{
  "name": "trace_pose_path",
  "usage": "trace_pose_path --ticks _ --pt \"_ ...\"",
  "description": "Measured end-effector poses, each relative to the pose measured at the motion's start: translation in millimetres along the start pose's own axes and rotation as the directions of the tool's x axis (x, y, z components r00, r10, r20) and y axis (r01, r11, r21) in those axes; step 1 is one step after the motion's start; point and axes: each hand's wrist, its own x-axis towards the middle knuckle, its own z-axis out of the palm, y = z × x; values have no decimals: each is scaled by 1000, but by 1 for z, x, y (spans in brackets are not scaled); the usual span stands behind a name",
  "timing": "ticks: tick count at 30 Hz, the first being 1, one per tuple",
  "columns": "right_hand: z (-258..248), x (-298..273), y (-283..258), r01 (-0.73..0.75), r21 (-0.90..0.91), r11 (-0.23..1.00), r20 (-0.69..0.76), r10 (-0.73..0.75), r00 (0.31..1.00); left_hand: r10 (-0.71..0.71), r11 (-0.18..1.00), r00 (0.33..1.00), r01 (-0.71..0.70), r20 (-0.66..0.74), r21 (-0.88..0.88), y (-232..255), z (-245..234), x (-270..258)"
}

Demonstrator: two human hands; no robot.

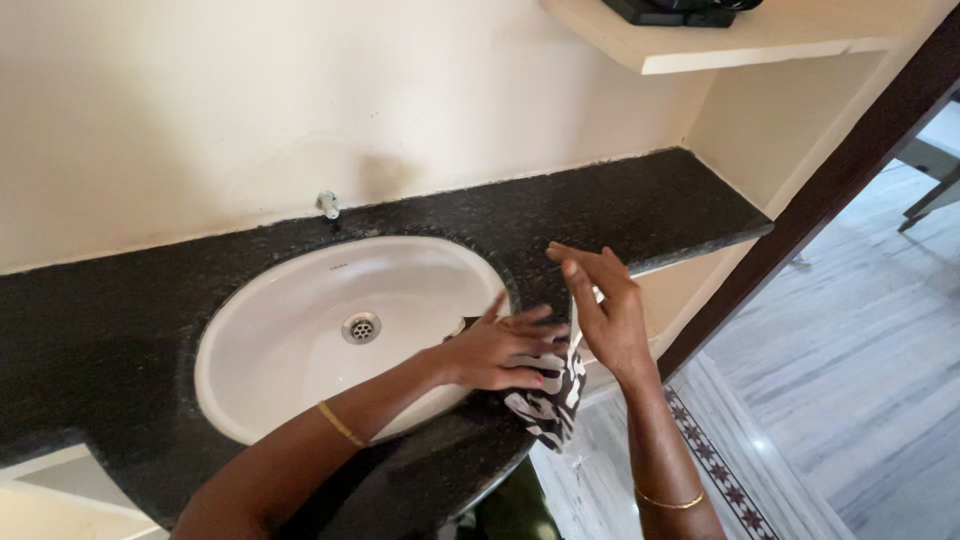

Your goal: The person wipes the interior of a white ceramic sink and the surrounding black granite countertop using a patterned cloth. The person repeatedly wipes the sink basin, faucet, and countertop surfaces.

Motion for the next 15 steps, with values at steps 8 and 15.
trace_pose_path --ticks 8,15 --pt "68 -62 40 181 -409 895 712 188 677 -308 851 768 486 -561 199 17 -54 -209" --pt "102 4 129 251 -534 807 616 168 770 -604 236 383 923 -699 303 -12 -32 -356"
